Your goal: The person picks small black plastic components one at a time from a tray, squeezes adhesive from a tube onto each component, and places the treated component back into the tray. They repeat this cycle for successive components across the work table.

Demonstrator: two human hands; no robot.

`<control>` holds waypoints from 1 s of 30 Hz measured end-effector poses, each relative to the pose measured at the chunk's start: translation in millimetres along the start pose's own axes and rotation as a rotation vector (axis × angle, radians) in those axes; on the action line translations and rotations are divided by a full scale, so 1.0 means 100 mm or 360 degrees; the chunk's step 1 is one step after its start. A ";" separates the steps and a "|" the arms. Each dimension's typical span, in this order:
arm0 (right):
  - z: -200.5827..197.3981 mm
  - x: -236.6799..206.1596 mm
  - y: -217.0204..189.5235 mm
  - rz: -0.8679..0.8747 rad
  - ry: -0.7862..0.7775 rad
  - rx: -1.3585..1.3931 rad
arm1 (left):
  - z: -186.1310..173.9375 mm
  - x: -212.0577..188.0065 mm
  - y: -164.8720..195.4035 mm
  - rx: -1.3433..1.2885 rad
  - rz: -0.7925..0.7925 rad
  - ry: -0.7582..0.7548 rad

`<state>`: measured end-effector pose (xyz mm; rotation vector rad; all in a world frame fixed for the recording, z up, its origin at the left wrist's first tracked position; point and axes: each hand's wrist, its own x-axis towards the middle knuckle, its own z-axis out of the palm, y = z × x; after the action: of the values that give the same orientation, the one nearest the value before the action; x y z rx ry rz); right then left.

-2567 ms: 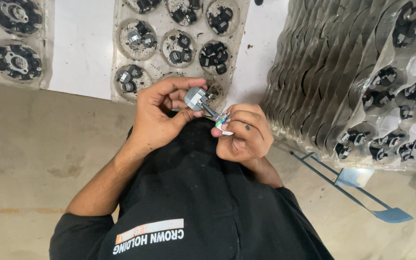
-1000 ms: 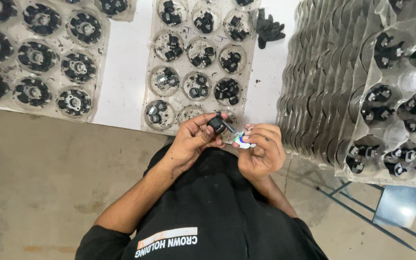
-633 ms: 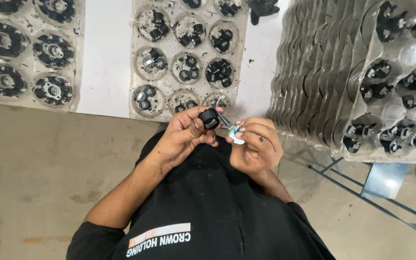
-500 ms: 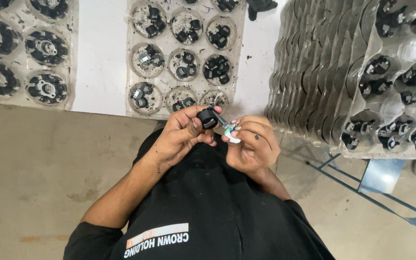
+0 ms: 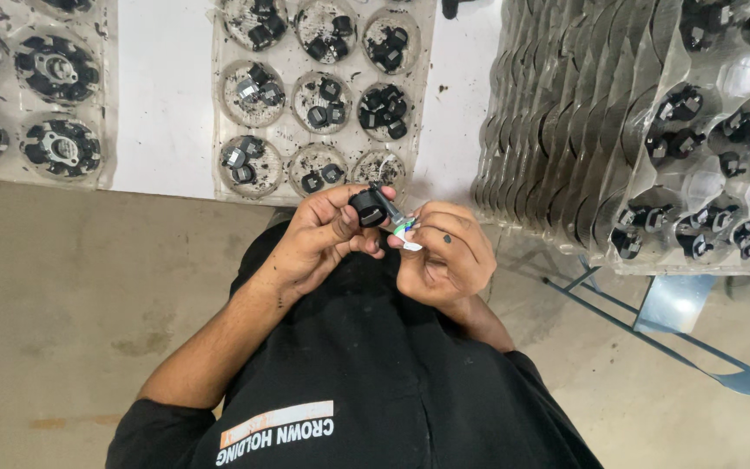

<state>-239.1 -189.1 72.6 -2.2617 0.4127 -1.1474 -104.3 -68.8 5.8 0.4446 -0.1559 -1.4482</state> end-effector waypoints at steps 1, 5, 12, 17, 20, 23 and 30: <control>0.00 0.00 0.00 0.0015 -0.0006 0.0002 | -0.01 0.00 0.00 -0.0011 0.0000 -0.0005; 0.00 0.00 0.02 0.0060 -0.0018 0.0078 | -0.03 0.02 0.00 -0.0057 -0.0016 -0.0017; 0.00 0.03 0.02 0.0199 -0.0106 0.0137 | -0.09 0.00 -0.01 -0.0112 -0.0028 0.0042; -0.02 -0.04 0.13 0.0436 0.0044 0.0338 | -0.50 0.23 0.03 0.0748 0.0459 0.0490; -0.14 -0.12 0.18 0.0514 0.0106 0.0386 | -0.96 0.41 0.28 0.1656 0.0481 0.0821; -0.17 -0.18 0.26 0.0585 0.0083 0.0443 | -1.28 0.39 0.43 0.2385 0.0433 0.0771; -0.15 -0.26 0.30 0.0508 0.0080 0.0382 | -1.63 0.48 0.49 0.3609 0.0462 -0.0109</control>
<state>-267.2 -205.2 45.2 -1.8833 0.5981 -1.0291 6.7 -80.6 -131.4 1.9947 -1.8652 -0.3649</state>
